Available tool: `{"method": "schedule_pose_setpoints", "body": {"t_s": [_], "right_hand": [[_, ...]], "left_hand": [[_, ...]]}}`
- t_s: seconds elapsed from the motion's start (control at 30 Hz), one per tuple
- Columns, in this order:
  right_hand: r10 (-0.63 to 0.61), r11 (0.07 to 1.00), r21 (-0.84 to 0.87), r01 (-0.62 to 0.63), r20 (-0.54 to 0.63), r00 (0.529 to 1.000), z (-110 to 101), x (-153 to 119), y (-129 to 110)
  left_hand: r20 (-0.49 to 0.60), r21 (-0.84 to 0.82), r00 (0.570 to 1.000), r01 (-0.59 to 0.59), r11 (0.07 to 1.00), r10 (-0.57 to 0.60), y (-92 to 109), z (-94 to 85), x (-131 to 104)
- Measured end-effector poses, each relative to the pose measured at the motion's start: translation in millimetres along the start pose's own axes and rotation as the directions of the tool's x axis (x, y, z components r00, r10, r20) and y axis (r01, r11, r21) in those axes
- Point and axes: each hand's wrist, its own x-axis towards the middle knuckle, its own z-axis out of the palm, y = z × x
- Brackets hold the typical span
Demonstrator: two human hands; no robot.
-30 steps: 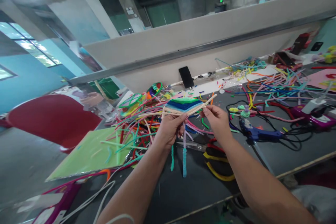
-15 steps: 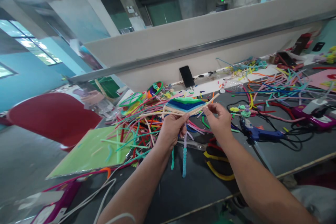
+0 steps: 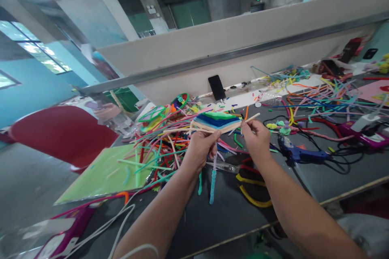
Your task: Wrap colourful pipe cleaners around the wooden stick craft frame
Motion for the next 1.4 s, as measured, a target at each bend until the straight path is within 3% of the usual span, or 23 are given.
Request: {"method": "schedule_pose_setpoints", "body": {"t_s": [0.3,0.47,0.57,0.7,0.83,0.97,1.23,1.4], "right_hand": [[0.067,0.995,0.068,-0.07,0.043,0.997,-1.6,-0.8,1.5],[0.167,0.953,0.235,-0.191,0.116,0.979,-1.7,1.5,0.7],[0.223,0.883,0.378,-0.279,0.187,0.957,-0.4,5.2,2.1],[0.341,0.71,0.511,-0.485,0.354,0.871,-0.9,11.9,3.5],[0.445,0.525,0.51,-0.681,0.518,0.731,-5.7,17.2,3.8],[0.456,0.358,0.494,-0.793,0.648,0.61,-10.3,18.7,4.5],[0.476,0.164,0.492,-0.855,0.72,0.505,-11.3,19.5,6.6],[0.485,0.169,0.503,-0.848,0.707,0.516,-11.5,19.7,6.2]], "left_hand": [[0.03,-0.071,0.998,0.051,0.996,-0.049,2.7,-2.6,0.7],[0.024,-0.084,0.998,0.061,0.995,-0.059,3.9,-3.3,1.6],[0.035,-0.074,0.997,0.067,0.995,-0.064,4.4,-5.1,2.2],[0.034,-0.057,0.997,0.067,0.996,-0.066,5.7,-7.7,1.9],[0.032,-0.041,0.998,0.055,0.998,-0.054,7.3,-8.8,1.8],[0.034,-0.036,0.999,0.037,0.999,-0.035,8.2,-10.2,2.7],[0.149,-0.065,0.986,0.087,0.994,-0.076,7.2,-16.1,4.4],[0.176,-0.067,0.982,0.08,0.995,-0.067,4.7,-17.9,6.6]]}}
